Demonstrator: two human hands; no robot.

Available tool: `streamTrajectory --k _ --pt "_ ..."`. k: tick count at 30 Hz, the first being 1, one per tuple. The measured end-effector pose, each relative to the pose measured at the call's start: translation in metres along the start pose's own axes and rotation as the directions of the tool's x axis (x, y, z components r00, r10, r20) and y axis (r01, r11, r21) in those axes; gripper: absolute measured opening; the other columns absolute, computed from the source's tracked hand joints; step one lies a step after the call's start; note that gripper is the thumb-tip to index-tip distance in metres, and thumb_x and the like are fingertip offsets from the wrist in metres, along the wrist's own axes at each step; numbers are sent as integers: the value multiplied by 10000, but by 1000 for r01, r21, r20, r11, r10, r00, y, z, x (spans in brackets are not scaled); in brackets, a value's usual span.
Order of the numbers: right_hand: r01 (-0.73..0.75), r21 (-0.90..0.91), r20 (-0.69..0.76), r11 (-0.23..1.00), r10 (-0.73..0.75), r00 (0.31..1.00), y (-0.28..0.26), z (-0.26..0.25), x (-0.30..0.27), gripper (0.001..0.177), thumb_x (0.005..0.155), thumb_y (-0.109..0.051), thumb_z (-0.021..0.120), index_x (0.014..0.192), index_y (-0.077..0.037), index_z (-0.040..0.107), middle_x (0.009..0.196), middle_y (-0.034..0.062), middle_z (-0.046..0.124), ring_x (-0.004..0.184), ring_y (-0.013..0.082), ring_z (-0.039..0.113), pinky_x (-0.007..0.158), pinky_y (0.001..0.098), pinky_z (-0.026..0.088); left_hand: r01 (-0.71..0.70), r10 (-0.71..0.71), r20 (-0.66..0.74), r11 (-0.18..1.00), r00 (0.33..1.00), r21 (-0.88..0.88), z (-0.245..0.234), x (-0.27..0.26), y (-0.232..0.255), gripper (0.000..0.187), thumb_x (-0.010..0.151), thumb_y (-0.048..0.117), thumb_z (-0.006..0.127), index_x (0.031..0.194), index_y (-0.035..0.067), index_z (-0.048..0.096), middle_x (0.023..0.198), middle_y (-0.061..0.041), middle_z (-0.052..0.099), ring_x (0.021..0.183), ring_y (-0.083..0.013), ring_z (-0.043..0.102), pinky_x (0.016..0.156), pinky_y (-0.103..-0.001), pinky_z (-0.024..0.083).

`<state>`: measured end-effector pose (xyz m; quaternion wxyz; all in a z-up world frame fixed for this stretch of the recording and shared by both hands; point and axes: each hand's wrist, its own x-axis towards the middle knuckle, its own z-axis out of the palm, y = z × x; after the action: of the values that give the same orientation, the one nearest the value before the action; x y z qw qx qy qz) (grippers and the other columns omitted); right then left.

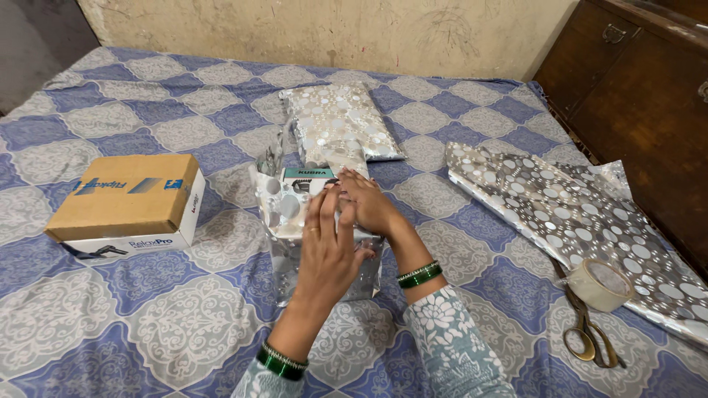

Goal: The person wraps a small box with silver polka-dotted wrapping paper on a bed. They fold the paper around the box, smooth the edges, and secure the folds with clear tape. Scissors and tape are used to cut and seal the wrapping.

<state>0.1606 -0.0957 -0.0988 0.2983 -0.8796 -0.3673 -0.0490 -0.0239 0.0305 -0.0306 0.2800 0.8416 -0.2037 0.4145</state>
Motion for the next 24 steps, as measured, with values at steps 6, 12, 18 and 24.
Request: streamTrajectory --k 6,12,18,24 --pt "-194 -33 61 980 196 979 -33 -12 0 859 959 -589 488 1551 11 321 1660 184 257 1559 298 199 1246 436 122 202 -213 -376 977 902 -68 -42 -4 -46 809 851 332 810 1442 1 368 1453 -211 458 1430 -368 420 1233 -488 310" --pt "-176 -19 43 984 176 983 -38 -14 -1 880 945 -593 505 1553 16 320 1660 180 265 1557 309 201 1234 488 112 622 -834 112 305 540 -721 -37 1 -154 723 1007 590 370 1483 47 406 1546 -161 432 1476 -282 358 1221 -447 207" --pt "-187 -6 35 982 188 982 -36 -13 0 861 933 -578 516 1544 6 351 1655 177 283 1551 309 220 1238 482 118 741 -746 476 35 465 -670 -1 -17 -199 845 986 667 280 1567 54 295 1633 -203 310 1519 -330 291 1236 -467 211" --pt "-147 9 17 989 147 989 -35 -13 -4 850 948 -568 521 1531 31 365 1642 198 311 1556 313 232 1250 447 146 823 -644 574 162 506 -545 19 7 -173 901 901 740 315 1595 167 271 1669 -132 283 1532 -294 293 1242 -462 203"
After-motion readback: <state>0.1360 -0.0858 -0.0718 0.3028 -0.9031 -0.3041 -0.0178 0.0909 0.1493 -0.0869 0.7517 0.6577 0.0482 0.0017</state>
